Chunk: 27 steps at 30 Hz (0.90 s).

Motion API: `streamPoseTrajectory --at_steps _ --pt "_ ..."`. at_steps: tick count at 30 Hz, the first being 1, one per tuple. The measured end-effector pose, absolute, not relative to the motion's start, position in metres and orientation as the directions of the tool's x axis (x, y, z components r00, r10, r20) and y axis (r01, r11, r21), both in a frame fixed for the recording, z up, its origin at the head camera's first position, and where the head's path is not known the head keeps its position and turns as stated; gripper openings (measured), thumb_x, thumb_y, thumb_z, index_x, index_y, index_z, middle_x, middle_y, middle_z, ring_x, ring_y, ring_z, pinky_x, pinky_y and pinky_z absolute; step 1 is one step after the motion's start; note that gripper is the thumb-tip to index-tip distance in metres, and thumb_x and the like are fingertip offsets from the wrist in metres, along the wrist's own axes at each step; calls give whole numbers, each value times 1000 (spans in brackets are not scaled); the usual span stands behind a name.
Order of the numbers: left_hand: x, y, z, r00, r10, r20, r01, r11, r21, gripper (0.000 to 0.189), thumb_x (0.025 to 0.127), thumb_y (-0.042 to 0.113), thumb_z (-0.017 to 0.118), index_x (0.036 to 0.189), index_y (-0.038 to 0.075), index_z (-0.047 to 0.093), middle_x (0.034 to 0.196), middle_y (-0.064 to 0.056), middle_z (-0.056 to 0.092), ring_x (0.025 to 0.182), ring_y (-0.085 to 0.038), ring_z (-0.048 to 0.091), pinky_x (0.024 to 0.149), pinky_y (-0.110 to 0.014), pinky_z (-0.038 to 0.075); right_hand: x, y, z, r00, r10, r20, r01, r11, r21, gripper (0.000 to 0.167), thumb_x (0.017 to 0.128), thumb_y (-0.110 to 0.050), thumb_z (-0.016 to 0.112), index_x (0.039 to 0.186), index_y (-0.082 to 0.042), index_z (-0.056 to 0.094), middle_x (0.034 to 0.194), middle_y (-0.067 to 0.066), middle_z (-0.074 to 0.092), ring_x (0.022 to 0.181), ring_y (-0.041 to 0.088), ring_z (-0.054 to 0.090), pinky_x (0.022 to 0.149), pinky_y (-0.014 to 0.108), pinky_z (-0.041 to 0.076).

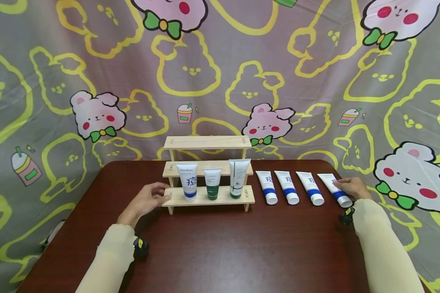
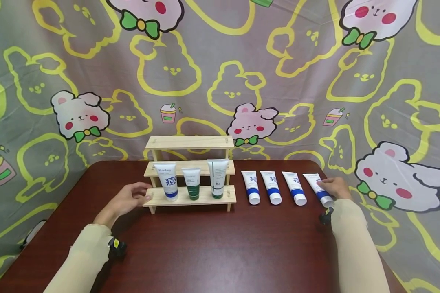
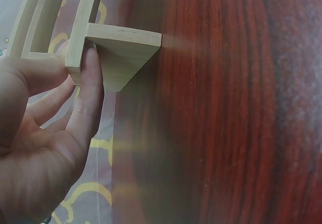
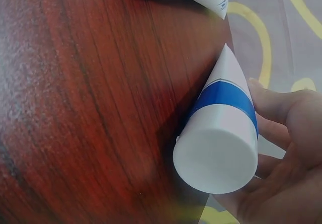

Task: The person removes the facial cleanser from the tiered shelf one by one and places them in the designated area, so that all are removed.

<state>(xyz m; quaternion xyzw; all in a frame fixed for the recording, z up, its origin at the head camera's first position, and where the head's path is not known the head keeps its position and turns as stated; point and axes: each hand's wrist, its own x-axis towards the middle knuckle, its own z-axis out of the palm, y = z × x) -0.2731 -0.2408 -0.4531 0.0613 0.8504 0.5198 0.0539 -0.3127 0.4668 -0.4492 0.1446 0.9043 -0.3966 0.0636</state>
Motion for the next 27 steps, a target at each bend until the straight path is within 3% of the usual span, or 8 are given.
streamPoseTrajectory --at_steps 7,24,27 --pt "-273 -240 -452 -986 161 -32 45 453 891 42 93 6 72 131 -5 56 113 -20 60 90 -24 64 75 -35 55 -314 470 -453 -954 214 -208 298 641 -707 78 97 -42 61 138 20 40 120 38 49 97 38 55 70 38 52" --pt "-272 -240 -453 -988 145 -51 21 456 890 43 93 8 72 131 -3 57 114 -20 59 91 -24 64 76 -35 55 -309 463 -454 -941 264 -209 334 653 -680 79 98 -46 59 138 20 40 130 41 41 109 48 50 88 56 49" --pt "-273 -241 -453 -988 145 -49 21 449 893 43 93 7 72 131 -4 56 114 -20 59 91 -24 64 76 -35 55 -309 462 -453 -941 268 -206 335 656 -676 77 99 -43 60 137 20 41 129 42 42 108 48 50 87 56 50"
